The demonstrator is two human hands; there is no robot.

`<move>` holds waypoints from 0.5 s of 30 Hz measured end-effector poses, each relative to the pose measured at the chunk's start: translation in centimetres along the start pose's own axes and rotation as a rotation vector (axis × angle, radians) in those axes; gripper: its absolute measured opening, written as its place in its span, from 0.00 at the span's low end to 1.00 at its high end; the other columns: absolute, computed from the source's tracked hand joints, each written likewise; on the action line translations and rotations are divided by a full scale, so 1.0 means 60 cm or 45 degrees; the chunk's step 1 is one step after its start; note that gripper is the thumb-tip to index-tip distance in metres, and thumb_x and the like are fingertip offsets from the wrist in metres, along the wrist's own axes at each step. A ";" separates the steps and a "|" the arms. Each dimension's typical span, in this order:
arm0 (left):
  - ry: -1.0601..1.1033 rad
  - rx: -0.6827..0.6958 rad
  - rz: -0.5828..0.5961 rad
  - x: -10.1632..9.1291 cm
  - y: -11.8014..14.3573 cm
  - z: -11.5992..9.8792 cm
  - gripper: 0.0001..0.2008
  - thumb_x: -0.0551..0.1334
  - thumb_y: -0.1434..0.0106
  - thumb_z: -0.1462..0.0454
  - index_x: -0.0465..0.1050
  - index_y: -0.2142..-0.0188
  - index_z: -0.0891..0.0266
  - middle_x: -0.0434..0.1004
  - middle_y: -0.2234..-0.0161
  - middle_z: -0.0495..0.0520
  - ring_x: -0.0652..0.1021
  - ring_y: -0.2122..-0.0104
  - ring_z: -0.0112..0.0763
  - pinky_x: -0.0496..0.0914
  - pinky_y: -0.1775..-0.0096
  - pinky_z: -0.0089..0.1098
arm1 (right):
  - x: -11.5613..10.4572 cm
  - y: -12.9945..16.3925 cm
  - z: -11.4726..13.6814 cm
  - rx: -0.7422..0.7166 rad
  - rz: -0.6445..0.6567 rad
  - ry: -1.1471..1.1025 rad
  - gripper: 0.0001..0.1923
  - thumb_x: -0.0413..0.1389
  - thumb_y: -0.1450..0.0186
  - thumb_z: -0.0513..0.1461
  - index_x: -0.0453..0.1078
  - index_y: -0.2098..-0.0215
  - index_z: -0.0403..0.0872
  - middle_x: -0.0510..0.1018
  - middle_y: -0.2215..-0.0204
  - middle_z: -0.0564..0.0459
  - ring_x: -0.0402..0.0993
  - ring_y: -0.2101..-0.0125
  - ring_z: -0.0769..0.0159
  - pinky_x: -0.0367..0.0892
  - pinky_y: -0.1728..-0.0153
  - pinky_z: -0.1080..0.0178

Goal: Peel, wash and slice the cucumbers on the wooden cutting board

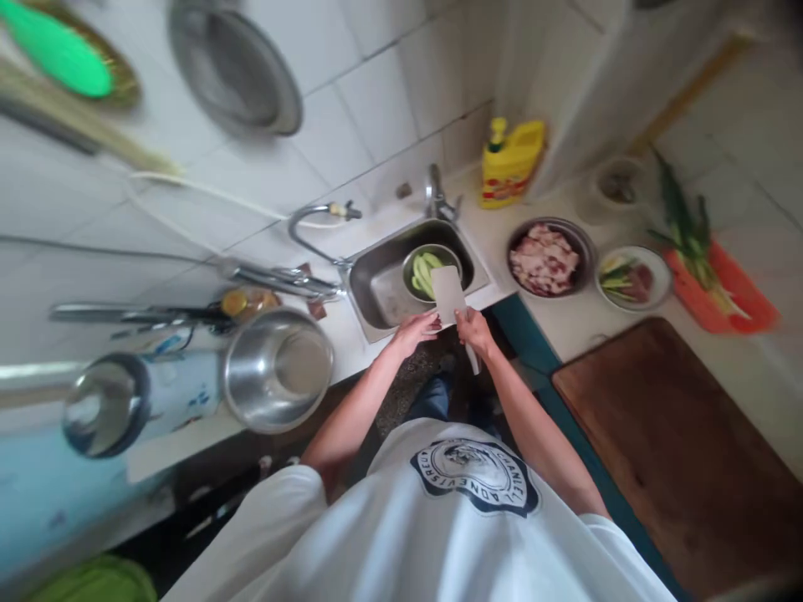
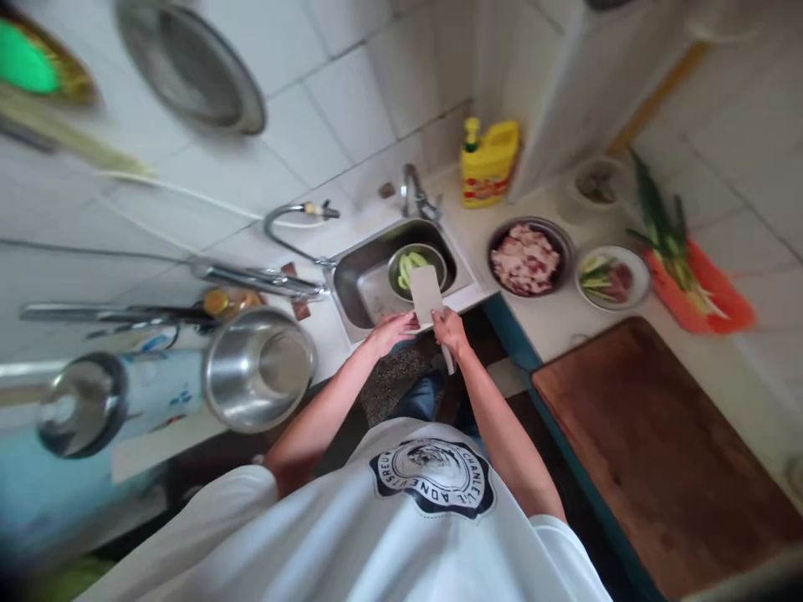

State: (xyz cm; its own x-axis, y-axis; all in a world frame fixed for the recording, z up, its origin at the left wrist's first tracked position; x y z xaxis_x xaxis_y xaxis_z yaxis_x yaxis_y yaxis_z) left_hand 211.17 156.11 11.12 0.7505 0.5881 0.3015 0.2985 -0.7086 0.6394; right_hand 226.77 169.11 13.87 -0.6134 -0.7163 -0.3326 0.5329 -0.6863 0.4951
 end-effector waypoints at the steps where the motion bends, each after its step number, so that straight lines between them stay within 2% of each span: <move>1: 0.101 -0.022 -0.011 -0.011 -0.003 -0.006 0.24 0.80 0.45 0.49 0.82 0.57 0.62 0.86 0.55 0.62 0.85 0.55 0.42 0.79 0.53 0.40 | 0.022 -0.019 0.031 -0.005 0.053 0.029 0.17 0.55 0.23 0.50 0.64 0.65 0.50 0.72 0.80 0.58 0.69 0.83 0.68 0.64 0.79 0.67; 4: 0.317 -0.062 -0.095 -0.058 -0.013 -0.019 0.18 0.81 0.44 0.56 0.80 0.61 0.63 0.85 0.61 0.61 0.85 0.60 0.40 0.80 0.53 0.43 | 0.079 -0.054 0.100 -0.010 0.178 0.096 0.17 0.56 0.22 0.48 0.64 0.67 0.50 0.70 0.83 0.59 0.68 0.83 0.70 0.64 0.80 0.68; 8: 0.467 -0.137 -0.158 -0.117 -0.035 -0.025 0.13 0.79 0.40 0.61 0.79 0.62 0.64 0.83 0.66 0.58 0.84 0.63 0.39 0.80 0.52 0.45 | 0.125 -0.073 0.147 0.058 0.237 0.203 0.18 0.57 0.23 0.46 0.63 0.69 0.50 0.69 0.83 0.59 0.67 0.84 0.71 0.64 0.82 0.70; 12: 0.549 -0.238 -0.186 -0.159 -0.072 -0.028 0.11 0.77 0.37 0.62 0.79 0.61 0.63 0.83 0.67 0.59 0.85 0.62 0.41 0.80 0.52 0.44 | 0.137 -0.076 0.162 0.164 0.321 0.337 0.17 0.56 0.24 0.43 0.62 0.71 0.50 0.69 0.83 0.59 0.66 0.84 0.71 0.63 0.83 0.70; 15: 0.449 -0.189 -0.216 -0.189 -0.107 -0.033 0.12 0.76 0.36 0.58 0.79 0.60 0.62 0.84 0.64 0.61 0.85 0.59 0.42 0.80 0.52 0.43 | 0.123 -0.060 0.157 0.212 0.370 0.372 0.16 0.57 0.27 0.43 0.63 0.72 0.49 0.68 0.84 0.59 0.65 0.85 0.71 0.62 0.84 0.70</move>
State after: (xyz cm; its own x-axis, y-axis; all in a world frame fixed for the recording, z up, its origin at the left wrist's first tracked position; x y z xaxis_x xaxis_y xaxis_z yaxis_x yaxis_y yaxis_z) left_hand 199.59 154.73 4.99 0.4425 0.8074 0.3903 0.2926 -0.5414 0.7882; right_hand 214.81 167.48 17.21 -0.2485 -0.8986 -0.3616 0.5428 -0.4383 0.7164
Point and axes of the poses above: each hand's wrist, its own y-axis away from the middle knuckle, its own x-axis out of the palm, z = x × y, the point moved 2 cm from there along -y, towards the middle knuckle
